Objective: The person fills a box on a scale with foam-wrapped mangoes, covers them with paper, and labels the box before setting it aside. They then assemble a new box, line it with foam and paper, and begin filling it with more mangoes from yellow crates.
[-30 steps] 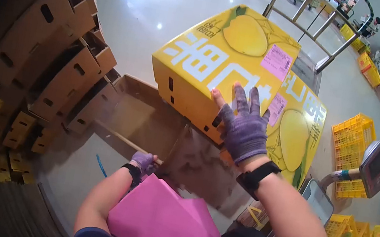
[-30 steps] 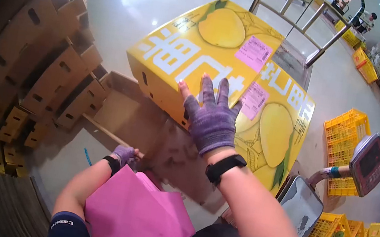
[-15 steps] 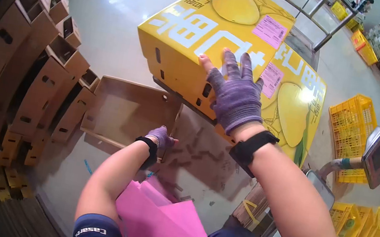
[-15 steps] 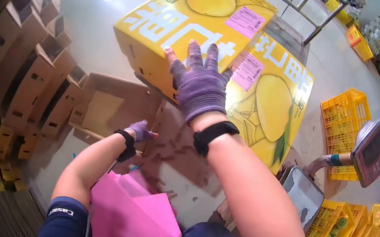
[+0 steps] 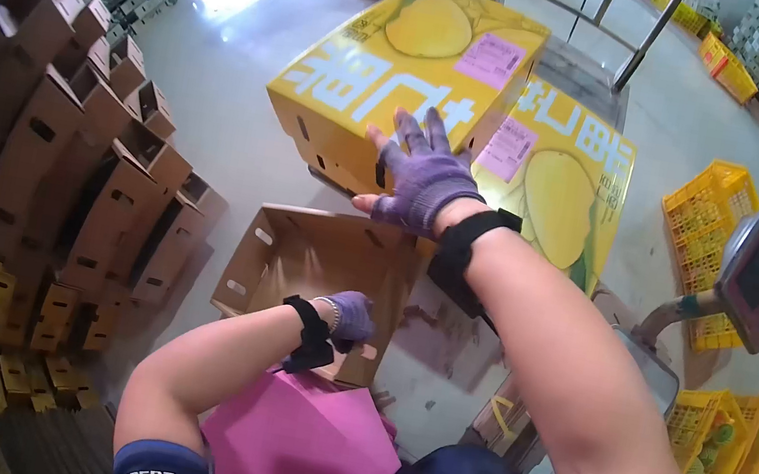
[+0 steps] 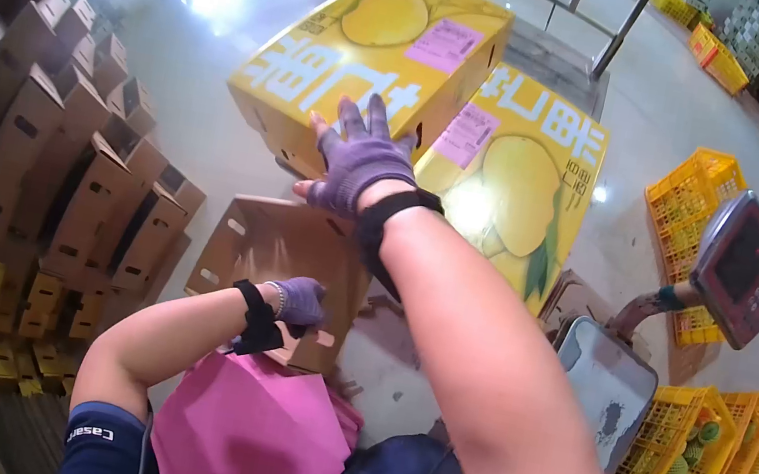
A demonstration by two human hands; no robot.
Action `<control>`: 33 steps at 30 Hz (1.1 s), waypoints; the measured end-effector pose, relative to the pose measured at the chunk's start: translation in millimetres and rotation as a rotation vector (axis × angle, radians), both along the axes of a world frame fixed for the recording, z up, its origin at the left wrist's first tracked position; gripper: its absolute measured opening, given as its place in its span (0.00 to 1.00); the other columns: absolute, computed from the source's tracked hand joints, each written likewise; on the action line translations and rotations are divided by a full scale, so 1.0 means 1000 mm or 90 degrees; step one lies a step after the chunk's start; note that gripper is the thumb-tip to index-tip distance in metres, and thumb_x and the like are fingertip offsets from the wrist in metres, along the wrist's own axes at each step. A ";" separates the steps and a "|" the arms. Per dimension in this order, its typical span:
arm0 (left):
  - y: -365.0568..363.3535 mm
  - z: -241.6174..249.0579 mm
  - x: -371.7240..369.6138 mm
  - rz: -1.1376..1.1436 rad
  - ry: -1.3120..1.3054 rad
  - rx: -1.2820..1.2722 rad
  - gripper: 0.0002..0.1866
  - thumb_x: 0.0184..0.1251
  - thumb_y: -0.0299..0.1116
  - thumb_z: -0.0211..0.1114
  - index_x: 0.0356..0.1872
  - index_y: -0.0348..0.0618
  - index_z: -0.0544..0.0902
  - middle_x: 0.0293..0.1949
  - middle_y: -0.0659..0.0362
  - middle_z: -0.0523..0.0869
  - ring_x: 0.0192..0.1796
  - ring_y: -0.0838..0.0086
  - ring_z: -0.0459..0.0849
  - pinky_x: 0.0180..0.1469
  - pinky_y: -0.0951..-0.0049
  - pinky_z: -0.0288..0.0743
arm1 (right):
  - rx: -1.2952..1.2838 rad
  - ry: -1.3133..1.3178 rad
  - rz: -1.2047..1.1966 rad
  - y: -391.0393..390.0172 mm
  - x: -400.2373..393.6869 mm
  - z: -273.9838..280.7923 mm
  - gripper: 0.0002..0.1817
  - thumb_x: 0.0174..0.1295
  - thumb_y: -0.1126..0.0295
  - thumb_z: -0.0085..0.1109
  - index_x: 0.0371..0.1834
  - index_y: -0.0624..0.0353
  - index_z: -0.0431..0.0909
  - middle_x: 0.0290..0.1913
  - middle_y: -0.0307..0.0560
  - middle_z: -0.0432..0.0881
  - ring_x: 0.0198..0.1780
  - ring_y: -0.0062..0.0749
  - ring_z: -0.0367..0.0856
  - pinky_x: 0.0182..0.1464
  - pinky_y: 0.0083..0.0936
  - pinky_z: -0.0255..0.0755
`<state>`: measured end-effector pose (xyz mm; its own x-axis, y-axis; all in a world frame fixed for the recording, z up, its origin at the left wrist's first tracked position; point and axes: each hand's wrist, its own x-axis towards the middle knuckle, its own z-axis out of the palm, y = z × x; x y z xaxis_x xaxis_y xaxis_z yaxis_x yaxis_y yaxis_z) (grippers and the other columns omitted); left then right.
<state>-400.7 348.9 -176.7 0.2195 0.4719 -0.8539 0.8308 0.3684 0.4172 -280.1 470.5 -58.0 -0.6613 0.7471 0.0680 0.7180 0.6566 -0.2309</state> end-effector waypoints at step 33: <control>-0.296 0.328 0.211 -0.233 -0.247 0.950 0.19 0.35 0.33 0.80 0.29 0.47 0.78 0.24 0.58 0.77 0.28 0.60 0.75 0.30 0.62 0.69 | -0.116 0.856 -0.302 -0.396 0.492 0.130 0.18 0.65 0.73 0.60 0.58 0.63 0.73 0.50 0.47 0.82 0.52 0.26 0.79 0.57 0.24 0.72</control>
